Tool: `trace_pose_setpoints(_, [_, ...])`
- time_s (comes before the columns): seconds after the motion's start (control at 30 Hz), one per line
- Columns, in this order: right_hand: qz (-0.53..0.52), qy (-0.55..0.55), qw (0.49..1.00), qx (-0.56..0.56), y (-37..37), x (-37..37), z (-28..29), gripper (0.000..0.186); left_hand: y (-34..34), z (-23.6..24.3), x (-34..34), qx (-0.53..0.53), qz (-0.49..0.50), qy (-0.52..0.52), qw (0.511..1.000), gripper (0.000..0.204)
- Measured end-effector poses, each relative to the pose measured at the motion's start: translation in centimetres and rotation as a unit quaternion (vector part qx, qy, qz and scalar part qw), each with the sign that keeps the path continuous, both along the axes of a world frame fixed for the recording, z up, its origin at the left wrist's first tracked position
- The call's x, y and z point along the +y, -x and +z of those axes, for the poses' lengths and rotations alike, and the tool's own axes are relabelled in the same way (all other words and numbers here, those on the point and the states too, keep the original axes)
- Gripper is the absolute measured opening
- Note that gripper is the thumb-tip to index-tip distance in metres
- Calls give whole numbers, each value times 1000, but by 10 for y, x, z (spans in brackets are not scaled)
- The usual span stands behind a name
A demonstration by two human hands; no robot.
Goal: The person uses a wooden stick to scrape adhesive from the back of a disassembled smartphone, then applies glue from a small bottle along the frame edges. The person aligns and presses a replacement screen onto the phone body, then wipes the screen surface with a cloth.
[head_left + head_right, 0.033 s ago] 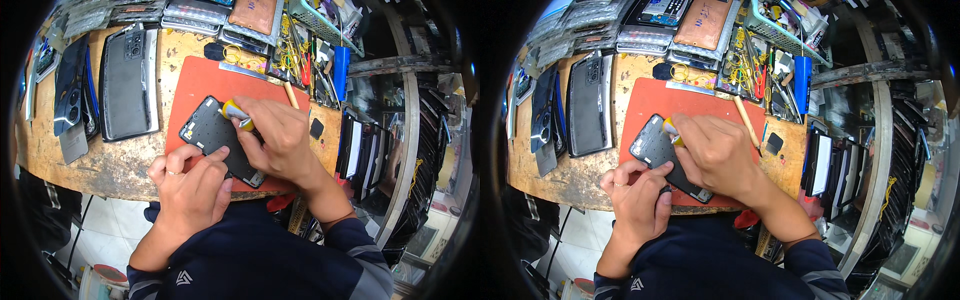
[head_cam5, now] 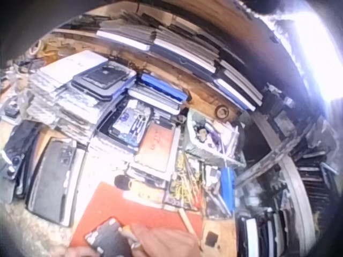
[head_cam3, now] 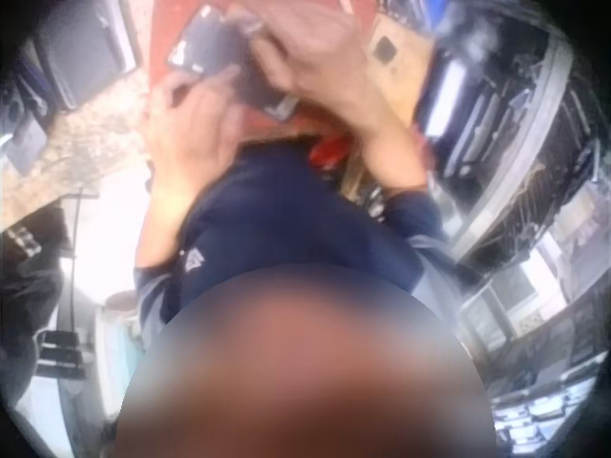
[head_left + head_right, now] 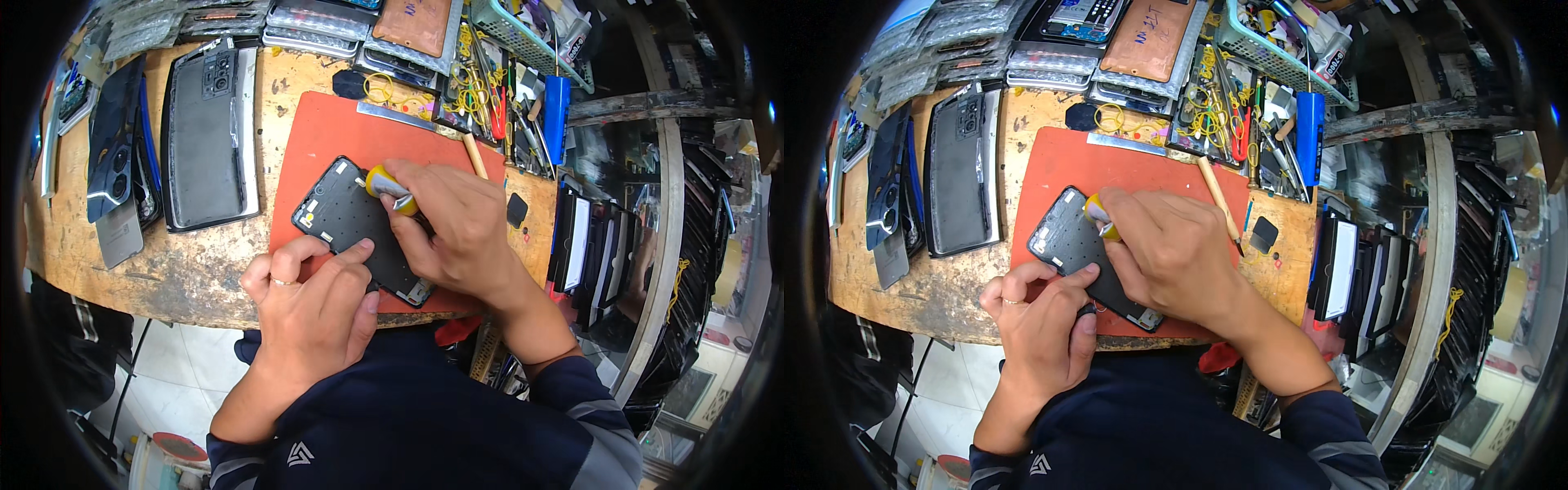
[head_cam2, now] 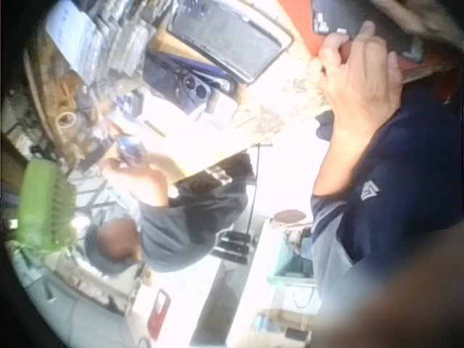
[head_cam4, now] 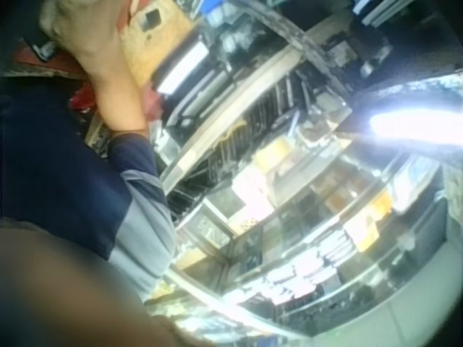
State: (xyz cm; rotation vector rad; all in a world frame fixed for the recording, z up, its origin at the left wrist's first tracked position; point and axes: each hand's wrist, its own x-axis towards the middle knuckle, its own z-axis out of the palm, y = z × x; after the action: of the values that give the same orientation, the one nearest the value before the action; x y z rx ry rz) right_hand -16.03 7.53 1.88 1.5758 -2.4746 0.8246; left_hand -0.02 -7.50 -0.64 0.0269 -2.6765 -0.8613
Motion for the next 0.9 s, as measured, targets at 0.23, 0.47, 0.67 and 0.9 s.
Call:
trace_pose_setpoints(0.23, [-24,5,999,-42,-2,19,5,39,5,-6,-1,25,-2,5,1000,14])
trace_pose_setpoints(0.47, [-58,-14,995,-75,-13,41,12,32,5,-5,0,24,-4,8,1000,17])
trace_pose_setpoints(0.67, [-71,-11,994,-84,-20,60,13,29,5,-1,2,13,-1,4,1000,19])
trace_pose_setpoints(0.9, [-92,-4,992,-86,-28,81,12,26,8,0,3,22,2,29,999,20])
